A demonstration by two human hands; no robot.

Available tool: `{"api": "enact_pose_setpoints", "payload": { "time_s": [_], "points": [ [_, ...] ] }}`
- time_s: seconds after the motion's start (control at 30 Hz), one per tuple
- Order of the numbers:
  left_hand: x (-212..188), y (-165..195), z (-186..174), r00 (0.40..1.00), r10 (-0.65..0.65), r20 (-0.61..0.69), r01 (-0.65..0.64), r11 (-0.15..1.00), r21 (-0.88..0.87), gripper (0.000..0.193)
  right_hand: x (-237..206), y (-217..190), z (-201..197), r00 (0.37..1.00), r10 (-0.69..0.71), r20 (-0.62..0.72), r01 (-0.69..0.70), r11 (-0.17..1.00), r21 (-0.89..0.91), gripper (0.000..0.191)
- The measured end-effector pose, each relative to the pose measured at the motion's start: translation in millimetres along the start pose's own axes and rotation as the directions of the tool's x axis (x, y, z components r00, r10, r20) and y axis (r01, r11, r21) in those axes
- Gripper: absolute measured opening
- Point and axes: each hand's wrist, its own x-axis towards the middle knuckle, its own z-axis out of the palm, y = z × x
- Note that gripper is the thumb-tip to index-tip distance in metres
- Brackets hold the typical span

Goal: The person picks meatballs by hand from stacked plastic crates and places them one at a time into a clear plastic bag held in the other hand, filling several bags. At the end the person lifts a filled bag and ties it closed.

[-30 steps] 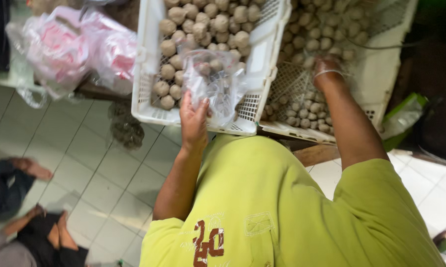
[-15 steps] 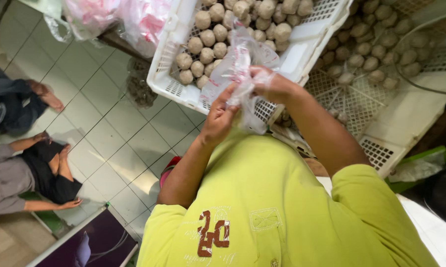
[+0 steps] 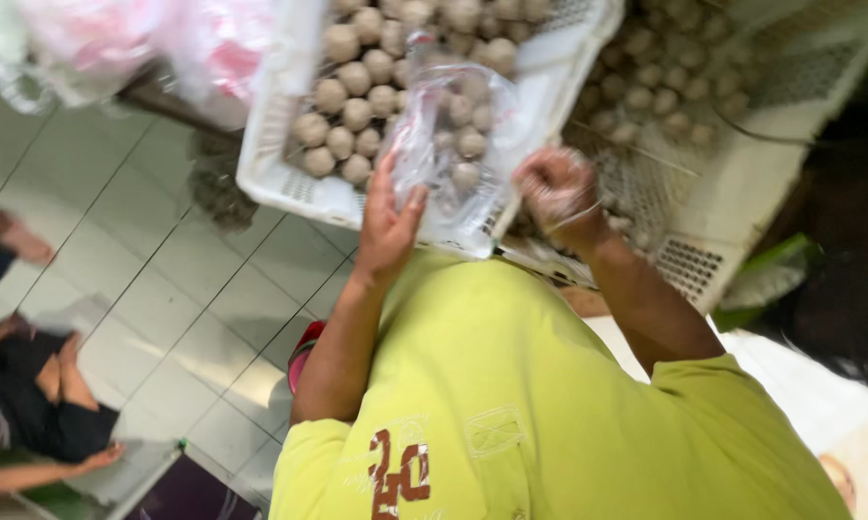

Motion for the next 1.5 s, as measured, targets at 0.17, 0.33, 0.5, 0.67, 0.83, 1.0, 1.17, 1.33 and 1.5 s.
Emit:
{"api": "enact_pose_setpoints", "payload": {
  "time_s": [0.17,0.33,0.5,0.67,0.83,1.0,1.17,1.33,1.5],
  "points": [
    [-7.8,-2.2,-6.9,0.993,-0.097,0.071,0.109,0.975,-0.195,0.062,16.0,114.4,-79.3,0.915,0.379,-0.140,-0.404,0.863,-0.304,0.016],
    [-6.5,-9.1,-11.7,0.996,-0.089,0.032,0.094,0.964,-0.248,0.060,22.7,141.4,-70.5,0.900,0.433,0.050,-0.340,0.770,-0.540,0.034],
    [-4.6,-13.3,-14.2,0.996,-0.093,0.003,0.089,0.939,-0.332,0.056,30.5,55.9,-75.3,0.825,0.553,0.118,-0.516,0.651,0.558,0.026],
    [-8.8,-16.7,-10.9,0.998,-0.066,-0.006,0.061,0.953,-0.298,0.056,33.9,-45.1,-29.4,0.924,0.036,0.380,-0.285,0.729,0.622,0.034],
    [-9.6,-19.1,-11.8,0.996,-0.092,0.020,0.094,0.940,-0.329,0.054,42.9,-3.1,-29.1,0.937,0.325,0.129,-0.349,0.897,0.272,0.028],
    [-7.2,-25.4,-14.4,0.996,-0.082,0.031,0.088,0.901,-0.424,0.055,43.4,121.3,-56.3,0.939,0.345,0.015,-0.257,0.727,-0.637,0.022],
    [-9.0,-22.9,-16.9,0.995,-0.103,0.017,0.099,0.886,-0.452,0.056,36.6,124.8,-52.3,0.884,0.453,0.118,-0.341,0.795,-0.501,0.028],
    [-9.8,-18.6,-19.0,0.994,-0.107,0.031,0.109,0.888,-0.446,0.056,34.9,3.8,-65.0,0.877,0.405,0.258,-0.481,0.743,0.466,0.037],
    [-9.6,-19.8,-18.4,0.987,-0.154,0.053,0.159,0.843,-0.514,0.059,49.9,-39.5,-55.6,0.893,0.199,0.403,-0.415,0.709,0.571,0.047]
  ]
}}
